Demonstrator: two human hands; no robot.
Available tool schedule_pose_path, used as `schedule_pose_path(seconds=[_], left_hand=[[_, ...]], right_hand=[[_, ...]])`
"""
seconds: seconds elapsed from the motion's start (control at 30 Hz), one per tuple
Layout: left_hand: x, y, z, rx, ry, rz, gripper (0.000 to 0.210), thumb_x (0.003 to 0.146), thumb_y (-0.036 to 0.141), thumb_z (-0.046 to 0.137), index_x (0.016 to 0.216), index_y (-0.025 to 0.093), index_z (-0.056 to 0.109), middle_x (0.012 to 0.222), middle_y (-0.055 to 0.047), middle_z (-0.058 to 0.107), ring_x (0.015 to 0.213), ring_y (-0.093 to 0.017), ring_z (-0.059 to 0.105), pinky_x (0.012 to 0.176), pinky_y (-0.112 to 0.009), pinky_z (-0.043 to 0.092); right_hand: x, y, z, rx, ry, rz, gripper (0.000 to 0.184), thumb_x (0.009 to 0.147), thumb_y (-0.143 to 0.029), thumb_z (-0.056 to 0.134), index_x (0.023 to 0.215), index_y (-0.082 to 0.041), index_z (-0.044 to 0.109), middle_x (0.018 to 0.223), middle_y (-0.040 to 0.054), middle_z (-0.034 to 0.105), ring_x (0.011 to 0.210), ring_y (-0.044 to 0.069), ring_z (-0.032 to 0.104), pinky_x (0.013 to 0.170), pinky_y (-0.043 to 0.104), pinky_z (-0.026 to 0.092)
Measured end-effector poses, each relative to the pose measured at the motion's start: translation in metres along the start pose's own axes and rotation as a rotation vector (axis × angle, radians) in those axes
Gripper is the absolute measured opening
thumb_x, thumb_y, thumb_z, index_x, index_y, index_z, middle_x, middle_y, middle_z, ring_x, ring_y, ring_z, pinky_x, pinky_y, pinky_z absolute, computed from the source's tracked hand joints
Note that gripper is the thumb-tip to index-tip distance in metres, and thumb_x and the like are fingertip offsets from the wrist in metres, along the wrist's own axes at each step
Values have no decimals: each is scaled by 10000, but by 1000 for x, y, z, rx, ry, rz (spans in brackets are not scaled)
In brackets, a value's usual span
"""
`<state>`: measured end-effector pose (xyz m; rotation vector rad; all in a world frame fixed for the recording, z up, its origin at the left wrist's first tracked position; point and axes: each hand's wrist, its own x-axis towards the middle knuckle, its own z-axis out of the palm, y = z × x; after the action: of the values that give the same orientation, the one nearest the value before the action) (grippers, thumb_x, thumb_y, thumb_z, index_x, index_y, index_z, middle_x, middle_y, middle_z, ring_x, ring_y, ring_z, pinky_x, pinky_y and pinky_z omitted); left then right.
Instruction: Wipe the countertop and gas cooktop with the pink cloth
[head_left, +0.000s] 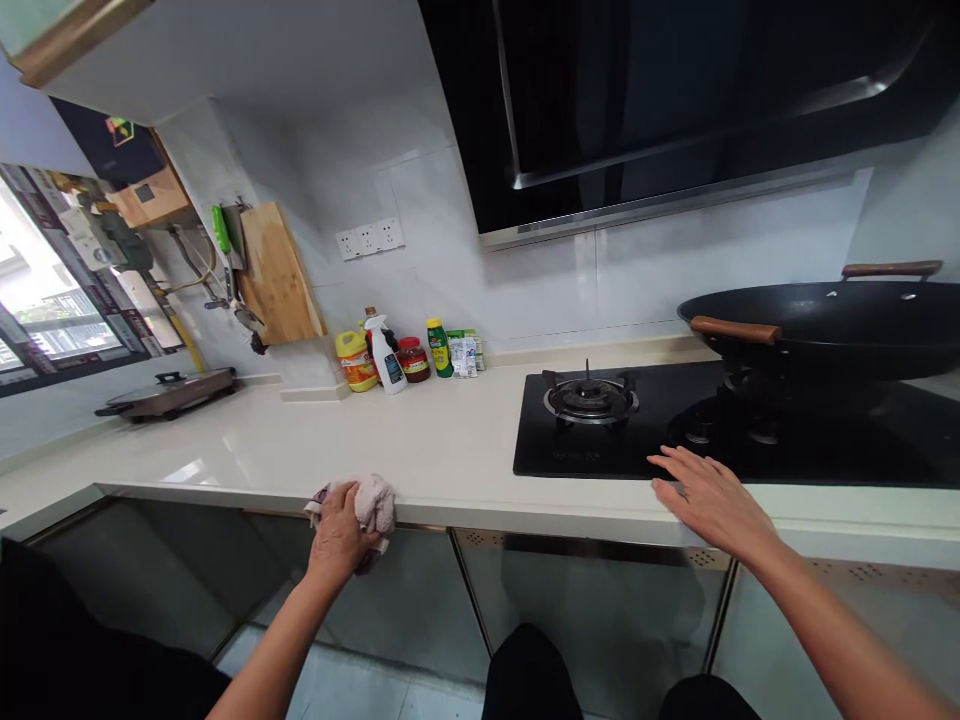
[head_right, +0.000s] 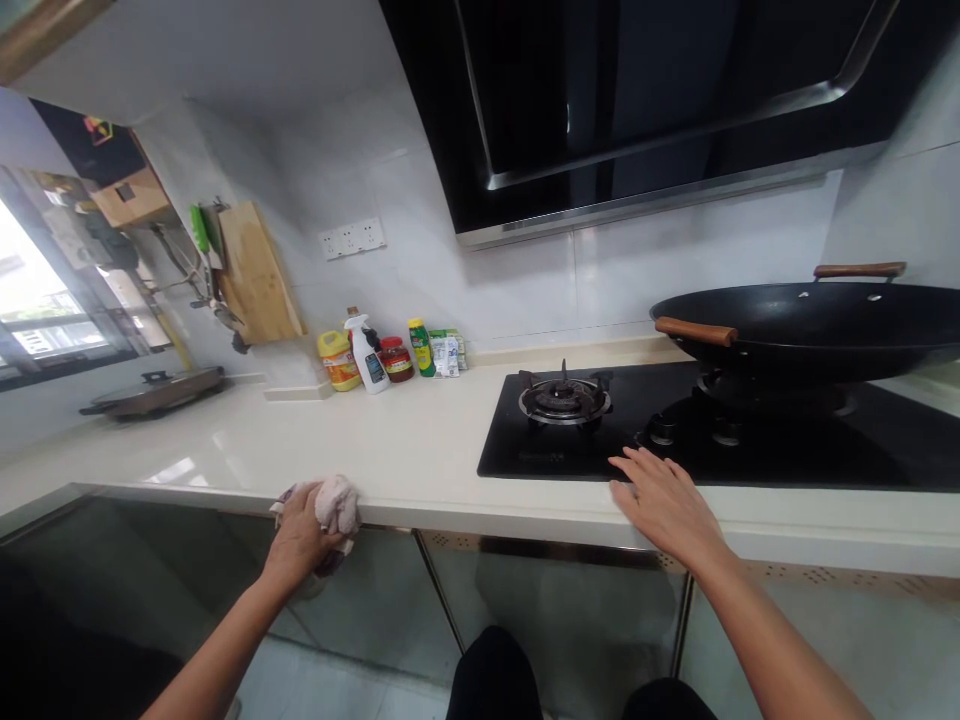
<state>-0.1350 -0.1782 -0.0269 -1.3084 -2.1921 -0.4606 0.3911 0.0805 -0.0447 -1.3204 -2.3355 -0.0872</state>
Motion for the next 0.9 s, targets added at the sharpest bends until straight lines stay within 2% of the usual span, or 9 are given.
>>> schedule_pose_path(seconds=[0.13, 0.27, 0.37, 0.53, 0.63, 0.7, 0.77, 0.9], left_hand=[[-4, 20, 0, 71, 3, 17, 648, 705, 256, 696, 1319, 181, 502, 1350, -139, 555, 1319, -347, 481, 1104, -474, 434], [-13, 57, -2, 135, -33, 57, 608, 732, 279, 726, 1295, 134, 546, 1341, -155, 569, 1306, -358, 472, 1048, -477, 458], [-23, 102, 1, 147, -36, 91, 593, 736, 273, 756, 1285, 143, 576, 1344, -144, 589, 1304, -357, 478, 988, -471, 474], [-44, 196, 14, 43, 52, 245, 651, 697, 300, 842, 1288, 156, 611, 1356, -153, 616, 1284, -384, 503, 976, -527, 457], [-53, 234, 20, -48, 129, 330, 679, 689, 312, 857, 1304, 180, 603, 1359, -153, 622, 1266, -396, 517, 950, -550, 460], [-53, 240, 22, -94, 172, 380, 666, 699, 283, 842, 1311, 201, 592, 1346, -141, 630, 1242, -382, 535, 936, -534, 468], [-50, 232, 22, -121, 195, 450, 670, 701, 231, 820, 1323, 216, 572, 1338, -129, 633, 1221, -361, 548, 942, -512, 474], [-40, 187, 21, -102, 214, 542, 670, 697, 157, 778, 1325, 207, 548, 1313, -128, 642, 1222, -347, 543, 977, -488, 472]], right_hand=[[1, -3, 0, 6, 17, 22, 559, 967, -492, 321, 1390, -256, 601, 1551, 55, 514, 1475, 255, 405, 1211, 514, 298], [3, -4, 1, 17, 47, 18, 540, 967, -488, 339, 1367, -253, 615, 1534, 64, 531, 1462, 257, 421, 1203, 512, 301], [3, -5, 2, 30, 54, 12, 538, 969, -488, 342, 1356, -243, 624, 1520, 70, 544, 1454, 260, 433, 1192, 510, 315], [3, -6, -1, 34, 62, 16, 533, 965, -474, 358, 1352, -233, 633, 1513, 78, 552, 1449, 258, 441, 1193, 510, 315], [3, -6, -4, 38, 54, 11, 527, 967, -460, 357, 1357, -238, 635, 1515, 74, 552, 1452, 251, 441, 1199, 500, 314], [2, -5, -6, 43, 41, 4, 527, 969, -454, 352, 1364, -245, 631, 1521, 65, 547, 1458, 243, 435, 1204, 492, 312], [1, -5, -8, 47, 28, -1, 526, 969, -451, 353, 1374, -255, 624, 1530, 57, 539, 1465, 240, 426, 1209, 489, 309], [1, -4, -11, 52, 2, 16, 531, 966, -445, 354, 1391, -263, 615, 1542, 46, 526, 1475, 237, 415, 1218, 490, 302]])
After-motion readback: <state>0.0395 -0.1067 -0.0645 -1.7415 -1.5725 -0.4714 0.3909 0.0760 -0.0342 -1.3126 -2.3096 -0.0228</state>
